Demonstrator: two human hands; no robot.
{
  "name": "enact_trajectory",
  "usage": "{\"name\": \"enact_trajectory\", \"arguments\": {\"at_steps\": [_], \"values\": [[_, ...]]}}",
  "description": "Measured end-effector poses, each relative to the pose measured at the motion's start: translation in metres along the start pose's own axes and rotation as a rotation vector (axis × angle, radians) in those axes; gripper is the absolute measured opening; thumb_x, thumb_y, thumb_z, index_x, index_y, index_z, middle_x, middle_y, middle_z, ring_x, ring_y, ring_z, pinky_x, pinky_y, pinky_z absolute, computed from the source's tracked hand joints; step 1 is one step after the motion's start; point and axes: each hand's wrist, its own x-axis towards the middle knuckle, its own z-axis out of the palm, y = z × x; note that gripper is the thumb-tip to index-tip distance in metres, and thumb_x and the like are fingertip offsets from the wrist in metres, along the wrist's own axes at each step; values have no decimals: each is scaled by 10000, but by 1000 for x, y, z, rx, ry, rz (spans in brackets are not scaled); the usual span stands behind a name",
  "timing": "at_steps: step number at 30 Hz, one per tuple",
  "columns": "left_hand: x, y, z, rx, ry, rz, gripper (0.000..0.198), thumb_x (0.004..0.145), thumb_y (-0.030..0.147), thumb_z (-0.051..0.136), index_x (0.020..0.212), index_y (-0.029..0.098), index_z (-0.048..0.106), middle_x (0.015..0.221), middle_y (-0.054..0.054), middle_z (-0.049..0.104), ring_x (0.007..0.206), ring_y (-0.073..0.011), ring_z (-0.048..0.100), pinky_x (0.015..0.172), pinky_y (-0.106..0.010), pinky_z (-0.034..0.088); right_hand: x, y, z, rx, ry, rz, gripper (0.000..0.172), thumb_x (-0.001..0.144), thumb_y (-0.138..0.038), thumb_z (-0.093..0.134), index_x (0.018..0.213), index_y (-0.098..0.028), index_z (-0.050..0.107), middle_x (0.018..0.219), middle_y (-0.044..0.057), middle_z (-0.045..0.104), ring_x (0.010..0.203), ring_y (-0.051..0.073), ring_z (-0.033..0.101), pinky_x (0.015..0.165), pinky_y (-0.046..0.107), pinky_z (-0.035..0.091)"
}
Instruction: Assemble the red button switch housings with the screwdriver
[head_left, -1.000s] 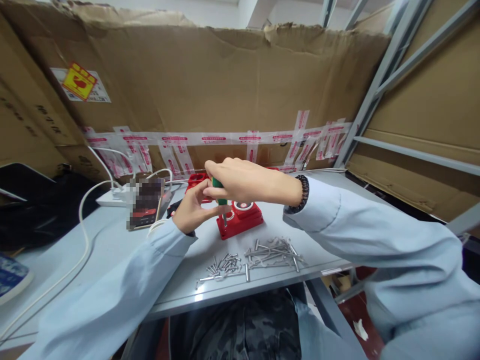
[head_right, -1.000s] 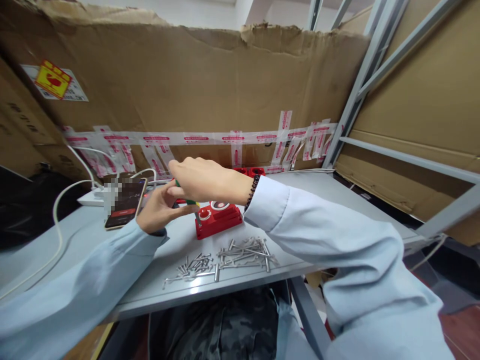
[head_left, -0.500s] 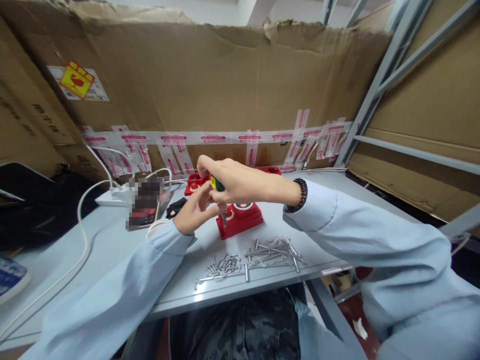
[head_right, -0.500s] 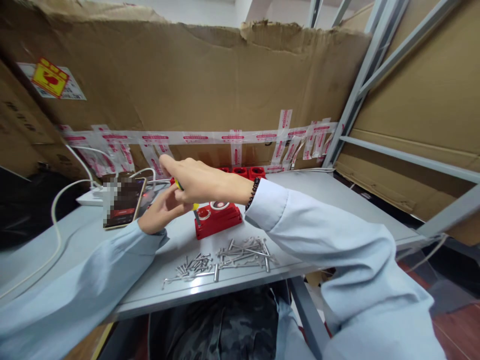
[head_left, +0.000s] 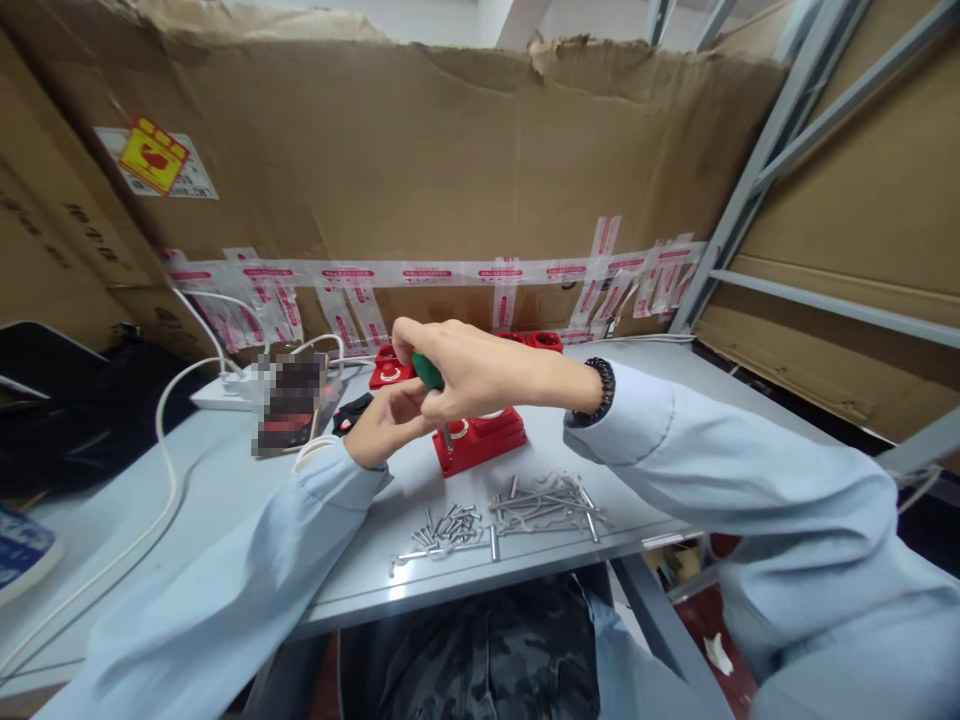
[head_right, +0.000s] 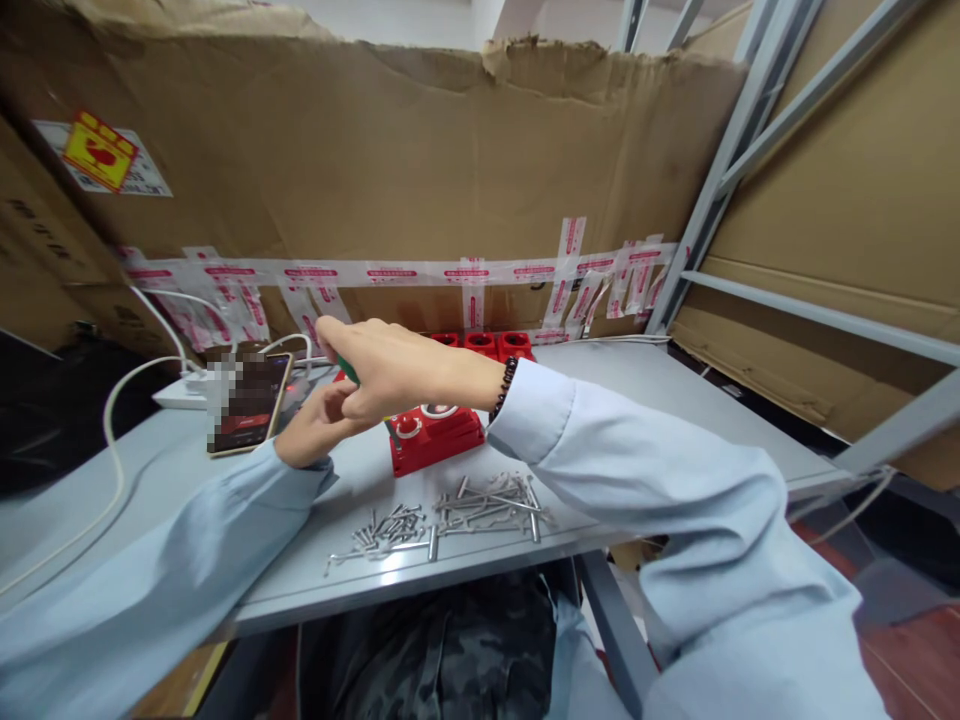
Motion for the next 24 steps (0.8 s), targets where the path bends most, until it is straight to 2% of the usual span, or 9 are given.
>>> {"name": "enact_trajectory", "arguments": {"at_steps": [4, 6, 9, 12, 15, 18, 21, 24], "values": [[2, -1, -2, 85, 112, 29, 406, 511, 293, 896, 808, 165, 649, 760, -10, 673, 709, -160, 612, 697, -258, 518, -1, 3, 1, -13, 60, 42, 227, 725, -205, 536, 866, -199, 358, 731, -8, 508, 595, 121, 402, 518, 268, 269], [3, -1, 0, 100, 151, 44, 464, 484, 285, 906, 846, 180, 636, 790, -8, 668, 754, -167, 613, 742, -267, 514, -1, 4, 1, 43, 49, 47, 282, 700, -151, 535, 912, -200, 356, 742, -17, 507, 601, 118, 415, 519, 260, 280], [1, 3, 1, 53, 70, -5, 427, 548, 388, 869, 828, 172, 629, 744, -22, 657, 715, -171, 611, 696, -275, 519, -2, 4, 0, 127, 0, 31, 440, 630, -104, 558, 992, -209, 332, 738, -40, 492, 608, 117, 433, 509, 245, 284], [-1, 5, -1, 45, -32, -66, 336, 624, 407, 827, 735, 155, 633, 663, -29, 646, 651, -168, 606, 637, -277, 519, -2, 4, 0, 131, 6, 13, 483, 620, -104, 563, 1023, -208, 317, 720, -49, 468, 595, 116, 421, 504, 246, 271], [-1, 0, -3, 84, 9, -45, 298, 613, 338, 843, 730, 157, 637, 696, -25, 662, 686, -175, 619, 681, -294, 533, -2, 6, 3, 83, 81, 34, 372, 693, -187, 565, 981, -204, 329, 721, -39, 463, 586, 113, 390, 518, 256, 260], [-1, -2, -2, 95, 84, -3, 416, 549, 288, 879, 873, 171, 646, 860, -31, 688, 814, -189, 635, 770, -299, 533, -3, 8, 4, 67, 103, 61, 307, 722, -202, 553, 937, -206, 334, 736, -27, 483, 591, 111, 387, 529, 258, 264], [-1, -2, -3, 88, 9, -14, 405, 602, 328, 852, 912, 166, 647, 846, -37, 682, 807, -188, 631, 763, -293, 522, -4, 7, 3, 129, 36, 71, 416, 662, -128, 559, 991, -211, 318, 743, -33, 496, 584, 111, 403, 509, 247, 269], [-2, -3, -6, 137, -23, -12, 282, 685, 355, 798, 804, 146, 651, 756, -33, 661, 741, -176, 610, 737, -290, 495, -5, 7, 2, 158, 25, 80, 434, 664, -147, 569, 1005, -216, 311, 727, -42, 488, 578, 112, 402, 506, 246, 277]]}}
